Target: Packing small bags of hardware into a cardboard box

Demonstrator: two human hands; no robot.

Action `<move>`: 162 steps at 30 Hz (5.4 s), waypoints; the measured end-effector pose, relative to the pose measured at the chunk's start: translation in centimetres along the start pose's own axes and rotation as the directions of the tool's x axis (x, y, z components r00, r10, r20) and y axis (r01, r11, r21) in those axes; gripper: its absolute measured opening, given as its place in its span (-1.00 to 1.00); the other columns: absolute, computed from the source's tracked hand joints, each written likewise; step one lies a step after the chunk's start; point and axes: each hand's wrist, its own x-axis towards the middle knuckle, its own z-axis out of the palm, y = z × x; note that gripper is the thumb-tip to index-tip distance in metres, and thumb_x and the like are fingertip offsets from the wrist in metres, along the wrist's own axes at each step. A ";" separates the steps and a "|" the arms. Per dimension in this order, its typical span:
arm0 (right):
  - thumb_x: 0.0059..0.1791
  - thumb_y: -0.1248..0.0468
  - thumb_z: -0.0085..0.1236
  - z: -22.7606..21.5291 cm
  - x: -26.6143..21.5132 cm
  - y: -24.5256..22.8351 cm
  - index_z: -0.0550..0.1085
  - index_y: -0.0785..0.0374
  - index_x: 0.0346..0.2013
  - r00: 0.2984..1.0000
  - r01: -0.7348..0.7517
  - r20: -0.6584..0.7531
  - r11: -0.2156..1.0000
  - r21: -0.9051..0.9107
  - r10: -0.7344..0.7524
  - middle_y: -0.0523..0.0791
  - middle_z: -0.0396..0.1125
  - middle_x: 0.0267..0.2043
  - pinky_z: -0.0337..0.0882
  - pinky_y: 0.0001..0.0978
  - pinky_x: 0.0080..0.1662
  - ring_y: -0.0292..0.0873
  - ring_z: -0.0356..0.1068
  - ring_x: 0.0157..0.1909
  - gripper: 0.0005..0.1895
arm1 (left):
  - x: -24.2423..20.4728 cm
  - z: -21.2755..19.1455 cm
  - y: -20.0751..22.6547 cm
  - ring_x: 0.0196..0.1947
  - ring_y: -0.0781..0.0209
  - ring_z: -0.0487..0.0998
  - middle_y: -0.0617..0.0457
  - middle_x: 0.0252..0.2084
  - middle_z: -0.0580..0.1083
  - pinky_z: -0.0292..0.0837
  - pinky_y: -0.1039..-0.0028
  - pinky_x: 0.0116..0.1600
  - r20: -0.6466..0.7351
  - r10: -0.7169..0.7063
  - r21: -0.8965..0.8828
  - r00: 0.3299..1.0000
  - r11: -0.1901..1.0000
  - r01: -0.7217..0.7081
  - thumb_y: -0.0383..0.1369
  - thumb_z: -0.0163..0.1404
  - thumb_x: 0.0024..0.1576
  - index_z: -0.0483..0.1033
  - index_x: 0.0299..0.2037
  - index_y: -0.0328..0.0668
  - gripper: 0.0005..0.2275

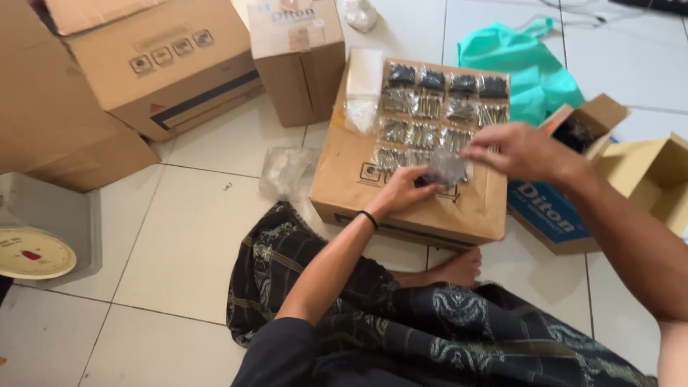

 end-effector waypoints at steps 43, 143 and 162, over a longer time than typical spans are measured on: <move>-0.06 0.27 0.26 -0.3 0.6 -2.3 0.44 0.09 -0.36 0.982 0.078 -0.150 0.968 -0.240 -0.116 -0.20 0.38 -0.38 0.46 -0.22 -0.26 -0.07 0.47 -0.23 -0.88 | 0.3 -0.3 0.2 -0.25 -0.15 0.61 -0.15 -0.33 0.58 0.50 0.21 -0.11 0.018 0.097 0.180 0.995 0.979 -0.099 -0.29 0.27 0.02 0.64 -0.17 -0.15 -0.77; -0.11 0.17 0.33 0.0 -4.6 25.0 0.57 0.09 0.11 0.633 -0.769 -0.125 0.600 -0.222 0.764 0.10 0.52 0.05 0.46 0.09 0.00 0.19 0.47 0.08 -0.53 | 1.1 -1.1 2.2 -0.17 0.14 0.61 -0.03 -0.18 0.62 0.51 0.40 -0.05 0.066 -0.192 0.145 0.979 0.973 0.181 -0.24 0.23 0.08 0.64 -0.08 -0.09 -0.75; 0.04 0.42 0.26 -3.3 0.3 -1.2 0.45 0.33 0.09 0.990 -0.065 -0.129 0.997 -0.028 0.061 0.01 0.47 -0.16 0.50 -0.31 -0.14 -0.12 0.48 -0.19 -0.67 | 1.3 -1.3 2.9 -0.22 0.25 0.58 0.00 -0.13 0.61 0.49 0.51 -0.15 0.134 -0.181 0.171 0.974 0.973 0.158 -0.30 0.16 0.15 0.60 -0.02 -0.17 -0.76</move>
